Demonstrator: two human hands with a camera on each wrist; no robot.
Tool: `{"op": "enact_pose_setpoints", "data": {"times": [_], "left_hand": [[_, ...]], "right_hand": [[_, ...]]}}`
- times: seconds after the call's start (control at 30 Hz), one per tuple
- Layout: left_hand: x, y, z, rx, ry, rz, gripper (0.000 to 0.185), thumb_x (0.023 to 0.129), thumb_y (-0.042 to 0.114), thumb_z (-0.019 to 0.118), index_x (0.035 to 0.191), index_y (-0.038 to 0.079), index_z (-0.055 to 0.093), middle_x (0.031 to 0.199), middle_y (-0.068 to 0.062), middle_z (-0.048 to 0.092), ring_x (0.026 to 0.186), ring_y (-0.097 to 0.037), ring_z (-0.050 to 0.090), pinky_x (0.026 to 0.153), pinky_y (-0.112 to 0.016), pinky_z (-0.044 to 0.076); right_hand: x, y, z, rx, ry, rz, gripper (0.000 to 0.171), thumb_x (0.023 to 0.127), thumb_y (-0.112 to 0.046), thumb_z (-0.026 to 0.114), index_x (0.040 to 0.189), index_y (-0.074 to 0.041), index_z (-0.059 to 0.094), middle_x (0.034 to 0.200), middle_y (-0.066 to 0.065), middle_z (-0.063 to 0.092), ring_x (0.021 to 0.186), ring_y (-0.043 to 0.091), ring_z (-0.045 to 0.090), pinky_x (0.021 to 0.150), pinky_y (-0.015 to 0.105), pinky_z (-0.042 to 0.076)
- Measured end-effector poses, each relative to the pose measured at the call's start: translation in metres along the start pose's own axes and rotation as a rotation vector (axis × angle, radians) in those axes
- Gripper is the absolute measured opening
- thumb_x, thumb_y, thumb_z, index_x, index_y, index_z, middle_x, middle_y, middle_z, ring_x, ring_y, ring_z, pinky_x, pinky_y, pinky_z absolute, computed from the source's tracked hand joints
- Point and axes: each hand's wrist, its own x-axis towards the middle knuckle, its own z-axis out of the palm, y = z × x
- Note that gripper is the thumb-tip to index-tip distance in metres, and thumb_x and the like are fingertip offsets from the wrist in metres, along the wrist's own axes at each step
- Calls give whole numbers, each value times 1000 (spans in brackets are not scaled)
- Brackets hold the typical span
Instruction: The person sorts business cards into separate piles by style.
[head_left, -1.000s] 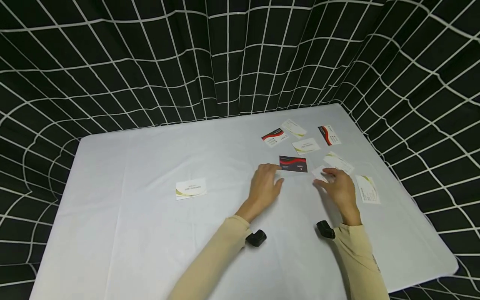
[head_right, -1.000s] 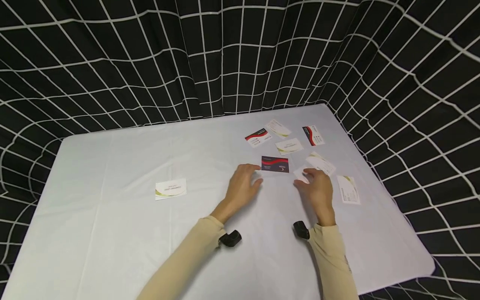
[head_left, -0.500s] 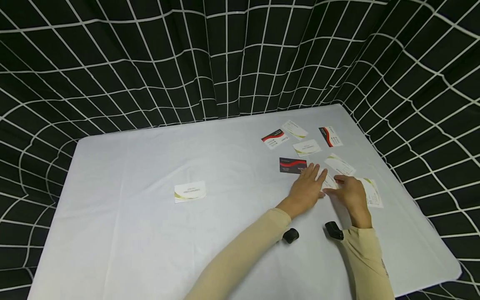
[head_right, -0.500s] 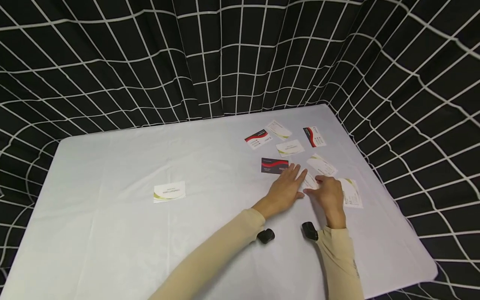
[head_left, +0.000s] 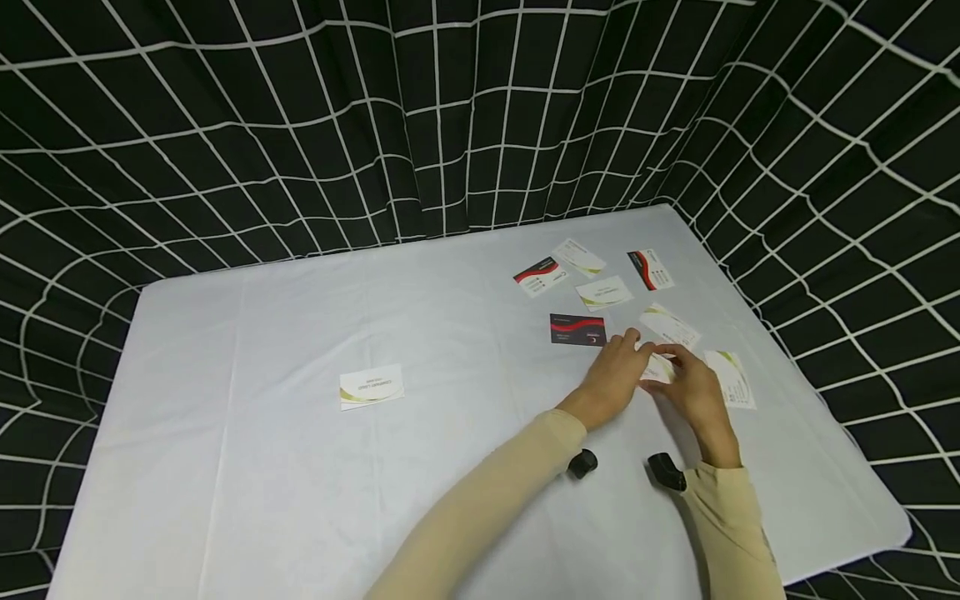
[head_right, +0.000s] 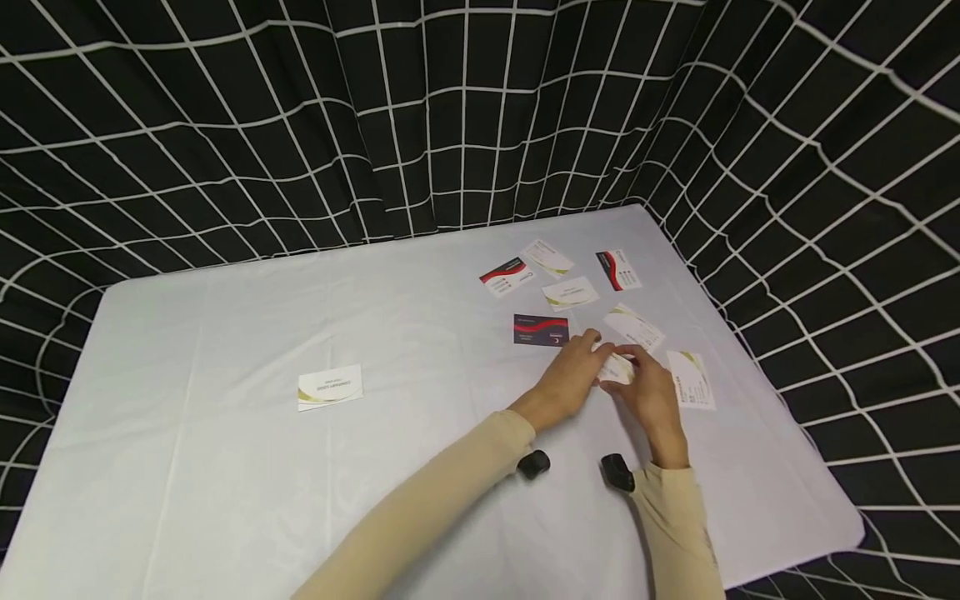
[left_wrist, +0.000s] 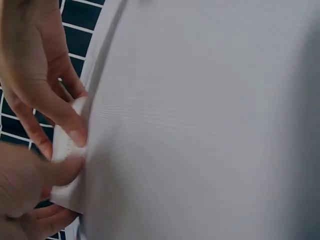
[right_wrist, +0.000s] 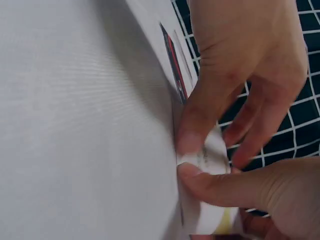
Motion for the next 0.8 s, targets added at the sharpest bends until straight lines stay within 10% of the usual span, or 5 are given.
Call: {"op": "enact_pose_setpoints", "data": {"times": [0.33, 0.57, 0.8], "left_hand": [[-10, -14, -3, -373, 85, -138, 41, 86, 8, 74, 125, 12, 63, 107, -2, 65, 98, -11, 63, 84, -18, 48], [-23, -35, -11, -599, 96, -308, 36, 85, 15, 76, 118, 8, 65, 104, -2, 72, 97, -13, 66, 83, -19, 48], [-38, -58, -20, -807, 136, -417, 33, 84, 5, 75, 115, 0, 65, 59, -2, 60, 45, -10, 56, 46, -17, 44]], "right_hand": [[-12, 7, 6, 284, 55, 113, 58, 86, 0, 72, 138, 4, 47, 75, 9, 63, 46, -2, 33, 41, 18, 31], [-5, -4, 12, 414, -21, 275, 55, 90, -21, 73, 131, 10, 54, 60, -26, 57, 54, -9, 46, 46, 16, 37], [5, -22, 22, 465, -108, 300, 51, 94, -21, 68, 125, 18, 54, 68, -26, 63, 65, -11, 53, 57, 13, 46]]}}
